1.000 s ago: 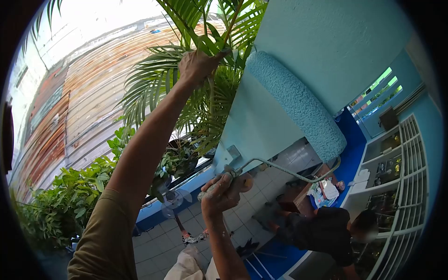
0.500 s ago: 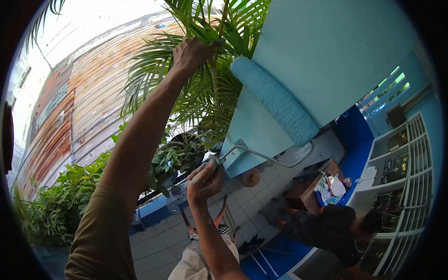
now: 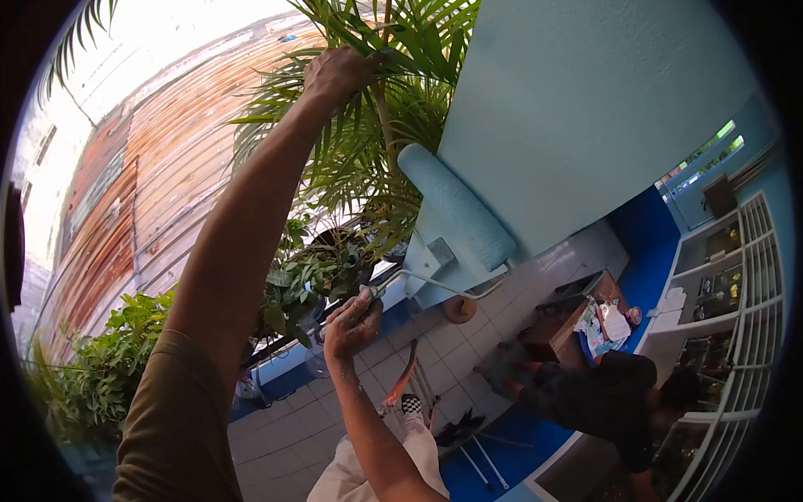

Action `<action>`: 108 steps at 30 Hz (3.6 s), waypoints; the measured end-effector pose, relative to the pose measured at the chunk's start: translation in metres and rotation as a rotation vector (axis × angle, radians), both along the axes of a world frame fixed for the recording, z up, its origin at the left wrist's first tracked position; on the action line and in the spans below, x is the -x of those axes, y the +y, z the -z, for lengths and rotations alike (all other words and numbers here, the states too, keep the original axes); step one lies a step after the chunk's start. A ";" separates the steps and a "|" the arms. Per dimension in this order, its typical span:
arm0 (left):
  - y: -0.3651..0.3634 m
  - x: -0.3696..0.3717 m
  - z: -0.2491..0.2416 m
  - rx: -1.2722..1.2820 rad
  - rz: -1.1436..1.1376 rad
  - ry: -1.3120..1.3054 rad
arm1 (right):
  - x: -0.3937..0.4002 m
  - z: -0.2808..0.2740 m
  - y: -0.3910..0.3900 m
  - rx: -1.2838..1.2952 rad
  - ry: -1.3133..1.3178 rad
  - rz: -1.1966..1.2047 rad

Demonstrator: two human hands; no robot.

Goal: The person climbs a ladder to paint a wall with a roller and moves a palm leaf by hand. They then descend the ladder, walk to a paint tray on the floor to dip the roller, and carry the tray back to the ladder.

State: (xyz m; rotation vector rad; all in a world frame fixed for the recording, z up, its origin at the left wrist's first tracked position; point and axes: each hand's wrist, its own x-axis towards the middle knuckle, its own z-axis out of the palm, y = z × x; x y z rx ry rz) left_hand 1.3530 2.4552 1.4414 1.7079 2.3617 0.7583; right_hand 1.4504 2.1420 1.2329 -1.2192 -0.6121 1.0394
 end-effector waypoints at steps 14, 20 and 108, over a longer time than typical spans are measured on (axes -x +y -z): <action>-0.003 0.003 0.010 0.027 0.015 0.027 | 0.017 -0.026 -0.008 0.016 0.211 0.027; -0.010 0.006 0.016 -0.073 0.056 0.052 | 0.016 -0.079 0.016 -0.109 0.099 0.050; -0.024 -0.008 0.030 0.059 0.105 0.015 | 0.012 0.031 -0.017 0.232 0.221 0.034</action>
